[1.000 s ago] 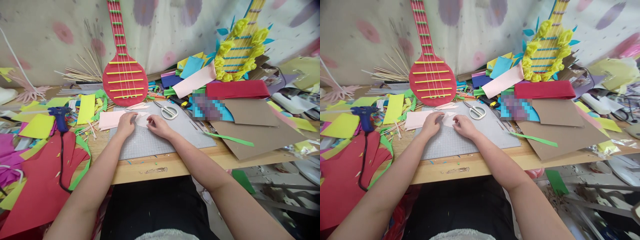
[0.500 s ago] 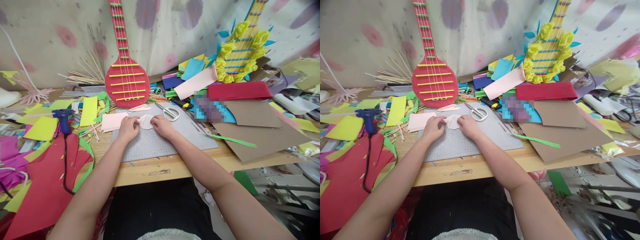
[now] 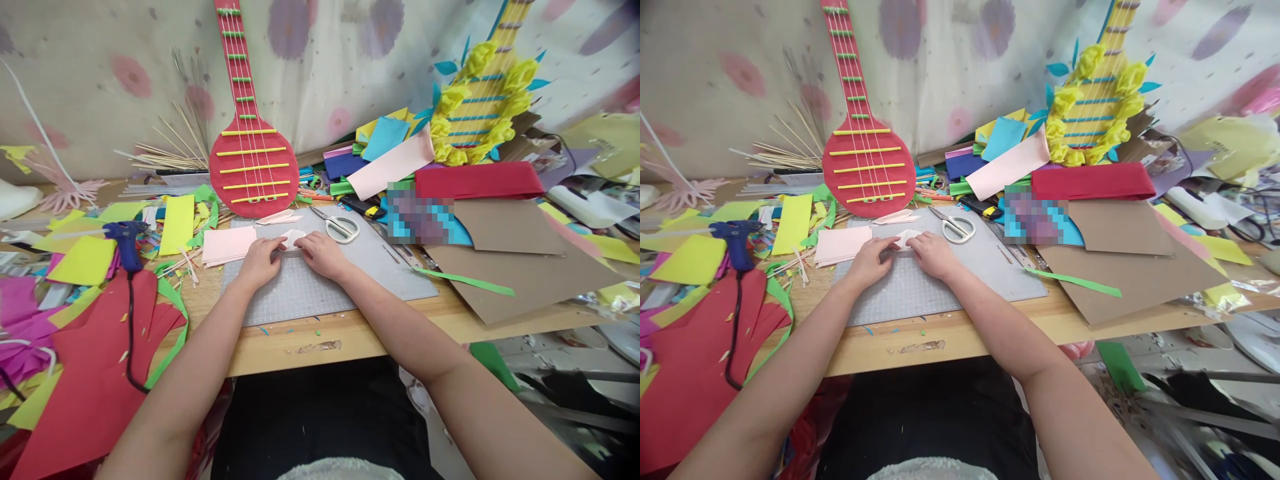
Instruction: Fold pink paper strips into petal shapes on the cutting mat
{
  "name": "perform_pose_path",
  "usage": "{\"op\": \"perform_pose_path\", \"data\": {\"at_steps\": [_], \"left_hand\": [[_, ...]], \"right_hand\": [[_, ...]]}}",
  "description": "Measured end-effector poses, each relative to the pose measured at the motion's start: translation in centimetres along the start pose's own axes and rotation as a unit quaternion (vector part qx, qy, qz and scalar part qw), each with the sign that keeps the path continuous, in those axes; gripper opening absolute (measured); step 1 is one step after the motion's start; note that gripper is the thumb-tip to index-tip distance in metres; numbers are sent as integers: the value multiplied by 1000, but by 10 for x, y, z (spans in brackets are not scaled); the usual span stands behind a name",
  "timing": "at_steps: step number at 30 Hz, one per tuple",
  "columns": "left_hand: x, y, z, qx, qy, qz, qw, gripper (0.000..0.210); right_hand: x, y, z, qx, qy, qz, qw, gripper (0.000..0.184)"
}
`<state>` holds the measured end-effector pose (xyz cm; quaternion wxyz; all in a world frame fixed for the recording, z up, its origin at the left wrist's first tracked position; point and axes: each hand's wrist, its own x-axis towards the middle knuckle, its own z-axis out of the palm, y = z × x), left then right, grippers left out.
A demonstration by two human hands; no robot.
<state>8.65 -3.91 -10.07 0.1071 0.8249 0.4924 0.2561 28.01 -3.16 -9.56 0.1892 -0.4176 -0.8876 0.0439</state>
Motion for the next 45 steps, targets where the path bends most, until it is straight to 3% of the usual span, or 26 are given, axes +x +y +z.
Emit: {"op": "perform_pose_path", "data": {"at_steps": [8,12,18,25,39,45], "left_hand": [[4,12,3,46,35,-54,997,38],[2,17,4,70,34,-60,995,38],[3,18,6,27,49,-126,990,39],[11,17,12,-4,67,-172,983,37],[13,20,12,42,62,-175,982,36],[13,20,12,63,58,-159,984,24]], "right_hand": [[-2,3,2,28,41,74,996,26],[-2,3,5,95,65,103,988,27],[-1,4,9,206,48,197,957,22],[1,-2,11,204,76,235,947,20],[5,-5,16,69,50,195,977,16],[5,-7,16,23,37,169,985,15]]}}
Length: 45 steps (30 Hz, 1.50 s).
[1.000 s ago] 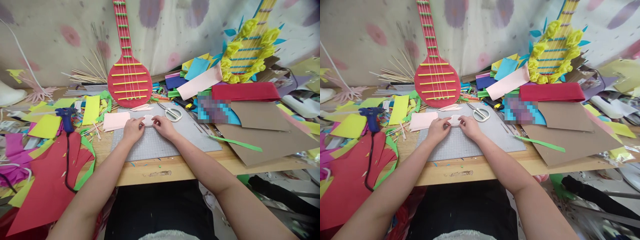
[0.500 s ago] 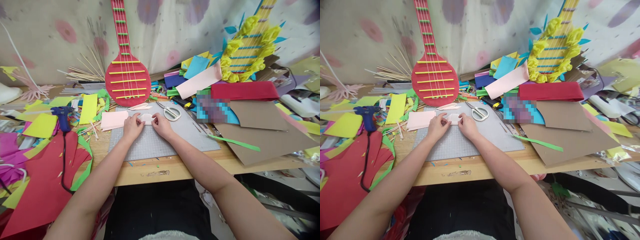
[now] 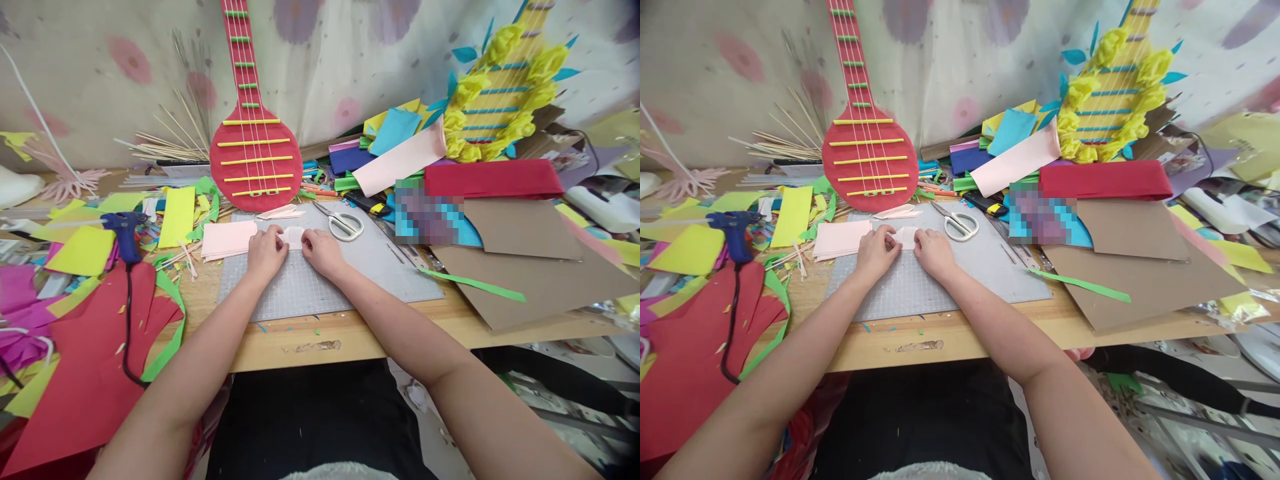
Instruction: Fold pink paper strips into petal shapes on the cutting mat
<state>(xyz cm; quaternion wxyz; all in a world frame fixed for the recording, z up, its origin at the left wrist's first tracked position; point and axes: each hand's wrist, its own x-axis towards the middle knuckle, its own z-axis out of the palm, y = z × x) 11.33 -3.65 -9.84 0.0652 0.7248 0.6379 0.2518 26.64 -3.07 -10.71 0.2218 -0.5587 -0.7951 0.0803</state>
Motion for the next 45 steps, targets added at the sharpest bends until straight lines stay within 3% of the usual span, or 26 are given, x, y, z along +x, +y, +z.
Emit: {"op": "perform_pose_path", "data": {"at_steps": [4,11,19,27,35,45], "left_hand": [[0,-1,1,18,-4,7,1000,11],[1,-1,2,33,-15,14,999,6],[-1,3,2,79,-39,55,995,20],[-3,4,2,70,-23,55,996,17],[-1,3,1,54,-9,35,998,16],[0,-2,-1,32,-32,9,999,26]], "right_hand": [[0,0,0,-15,-5,0,1000,15],[0,0,1,-24,-9,10,1000,18],[0,-2,-1,-64,-30,10,997,24],[-4,-12,-4,-88,-28,31,995,28],[-5,-11,-3,-84,-24,32,996,22],[-3,-2,-1,-49,-36,20,998,26]]}}
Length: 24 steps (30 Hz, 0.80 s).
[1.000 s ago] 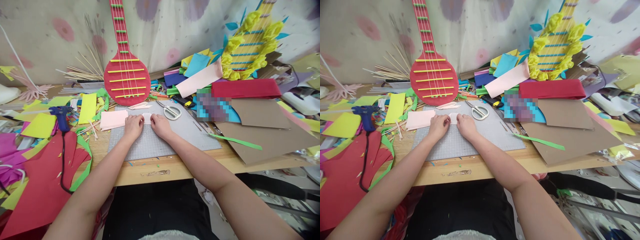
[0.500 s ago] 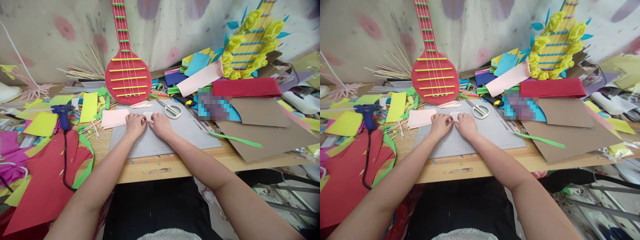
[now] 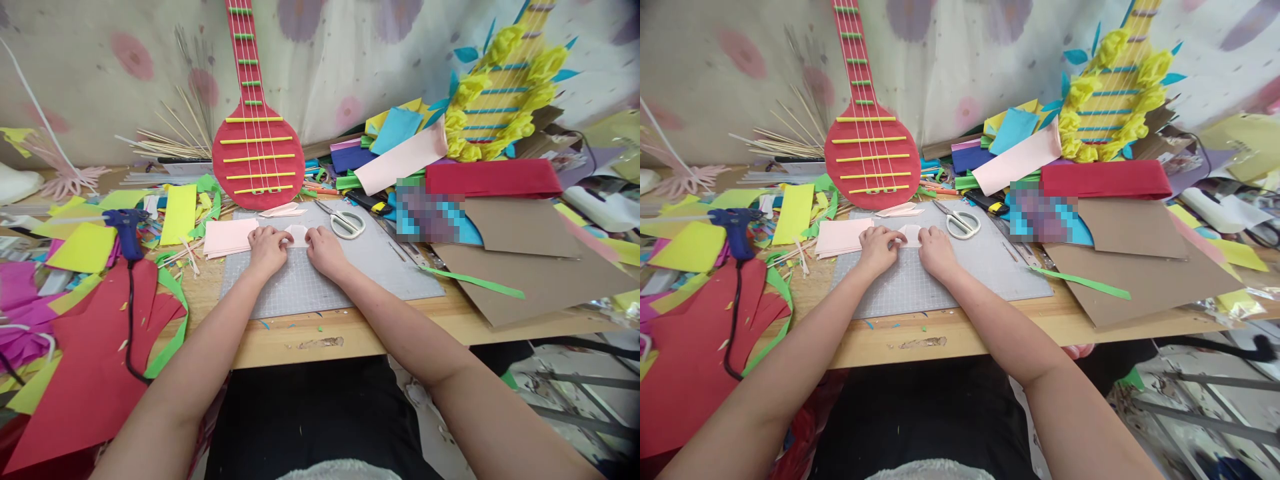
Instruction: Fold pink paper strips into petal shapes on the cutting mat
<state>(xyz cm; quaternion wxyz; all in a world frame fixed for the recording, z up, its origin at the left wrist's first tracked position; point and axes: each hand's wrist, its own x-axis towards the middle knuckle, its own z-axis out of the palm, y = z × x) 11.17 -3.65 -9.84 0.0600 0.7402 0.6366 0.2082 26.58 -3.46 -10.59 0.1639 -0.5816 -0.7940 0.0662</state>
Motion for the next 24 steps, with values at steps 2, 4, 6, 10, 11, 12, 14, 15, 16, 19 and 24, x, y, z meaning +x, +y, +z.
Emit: {"op": "perform_pose_path", "data": {"at_steps": [2,4,6,10,11,12,14,15,16,19,24], "left_hand": [[0,0,-1,-2,-9,-8,1000,26],[0,1,-1,1,-9,-16,1000,24],[-1,2,-2,11,14,-21,1000,28],[-3,2,-1,17,55,-13,998,43],[-2,1,0,5,51,-11,999,41],[0,-1,0,-13,48,-11,999,38],[6,-5,-2,-68,48,-15,996,31],[11,-8,-3,-98,50,-19,994,29],[16,-11,-5,-127,50,-26,990,28],[36,-14,-11,-143,-6,-64,988,26],[66,-1,-18,-89,-159,-94,979,41]], "right_hand": [[0,0,0,7,3,2,1000,26],[-1,-1,0,13,13,7,1000,26],[-1,-1,0,21,28,16,999,26],[-2,1,-2,82,50,50,994,18],[-2,2,-3,112,52,66,990,15],[-2,4,-4,145,54,82,985,12],[0,9,-5,209,59,108,970,7],[0,12,-5,237,63,114,963,6],[1,14,-5,259,69,116,956,6],[2,19,-6,297,86,111,945,7],[0,19,-8,309,80,110,941,8]]}}
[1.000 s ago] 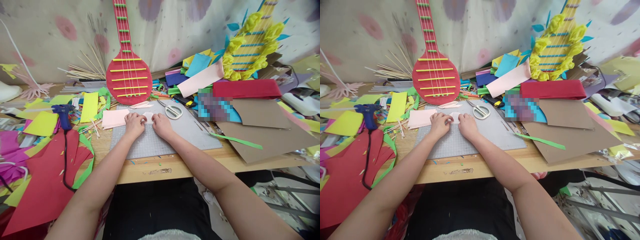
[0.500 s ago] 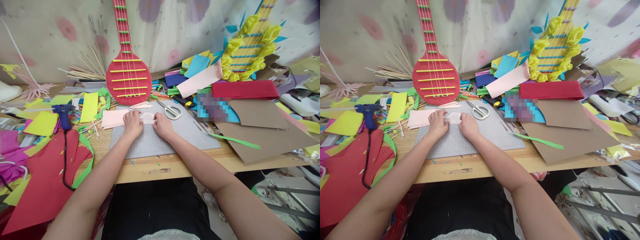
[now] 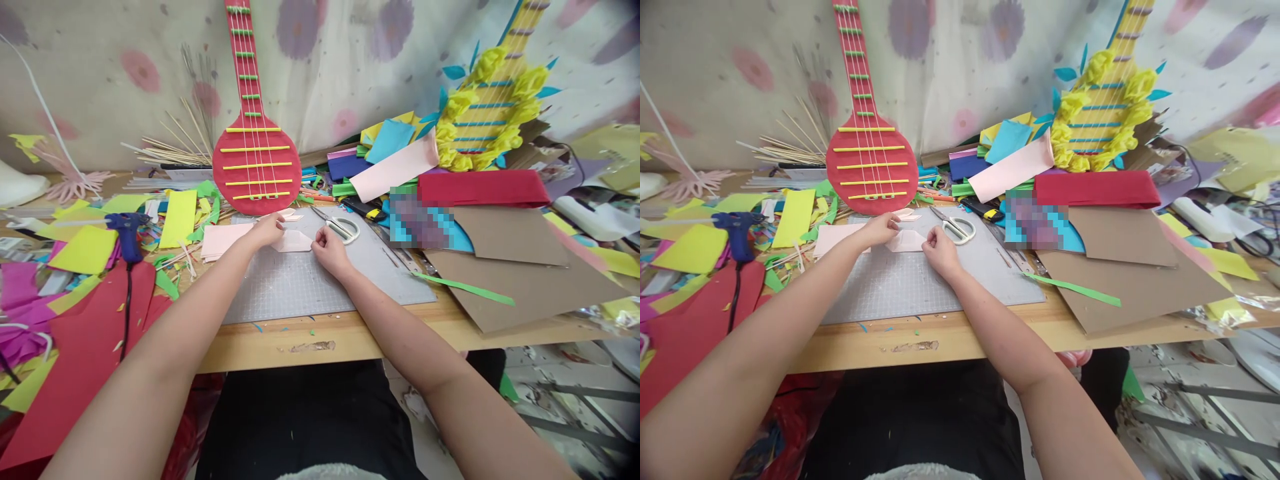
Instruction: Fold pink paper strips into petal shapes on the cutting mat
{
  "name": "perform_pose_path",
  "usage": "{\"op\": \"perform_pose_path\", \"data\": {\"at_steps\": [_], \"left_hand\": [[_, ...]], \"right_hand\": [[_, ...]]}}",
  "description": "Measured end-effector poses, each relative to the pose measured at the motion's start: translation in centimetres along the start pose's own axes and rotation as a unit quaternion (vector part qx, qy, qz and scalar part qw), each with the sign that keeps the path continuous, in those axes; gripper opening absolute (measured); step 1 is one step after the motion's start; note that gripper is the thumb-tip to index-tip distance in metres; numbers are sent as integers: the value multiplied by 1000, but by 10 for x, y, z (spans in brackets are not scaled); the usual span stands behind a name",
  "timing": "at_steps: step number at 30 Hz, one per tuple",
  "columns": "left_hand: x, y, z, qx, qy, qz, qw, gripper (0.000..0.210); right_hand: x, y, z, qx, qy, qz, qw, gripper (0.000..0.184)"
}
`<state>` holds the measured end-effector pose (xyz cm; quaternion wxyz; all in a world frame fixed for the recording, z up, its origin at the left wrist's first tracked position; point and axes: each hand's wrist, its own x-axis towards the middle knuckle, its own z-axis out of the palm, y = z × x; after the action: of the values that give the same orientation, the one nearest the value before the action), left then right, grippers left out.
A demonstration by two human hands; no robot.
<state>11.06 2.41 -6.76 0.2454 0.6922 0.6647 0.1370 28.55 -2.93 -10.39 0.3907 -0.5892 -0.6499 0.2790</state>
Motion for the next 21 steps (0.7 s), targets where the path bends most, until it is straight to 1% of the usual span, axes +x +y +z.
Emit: {"op": "perform_pose_path", "data": {"at_steps": [3,5,9,11,14,17,19,21], "left_hand": [[6,11,-4,51,-51,6,997,48],[6,15,-7,59,-73,19,995,52],[-2,18,-11,4,-141,35,989,53],[-8,17,-11,-23,-156,25,987,47],[-13,12,-10,-55,-121,11,991,26],[-18,4,-7,-153,-73,-4,985,7],[-23,1,-4,-247,-28,-28,968,6],[-31,1,-1,-340,7,-50,939,16]], "right_hand": [[-1,-1,-1,5,-6,-4,1000,7],[0,0,-1,7,-7,-7,1000,6],[0,1,-1,16,5,-9,1000,6],[1,2,-1,25,18,-9,999,6],[1,3,0,40,31,-11,999,7],[1,4,1,41,23,-12,999,7],[2,3,0,39,19,-11,999,6],[4,-3,-4,32,21,-15,999,5]]}}
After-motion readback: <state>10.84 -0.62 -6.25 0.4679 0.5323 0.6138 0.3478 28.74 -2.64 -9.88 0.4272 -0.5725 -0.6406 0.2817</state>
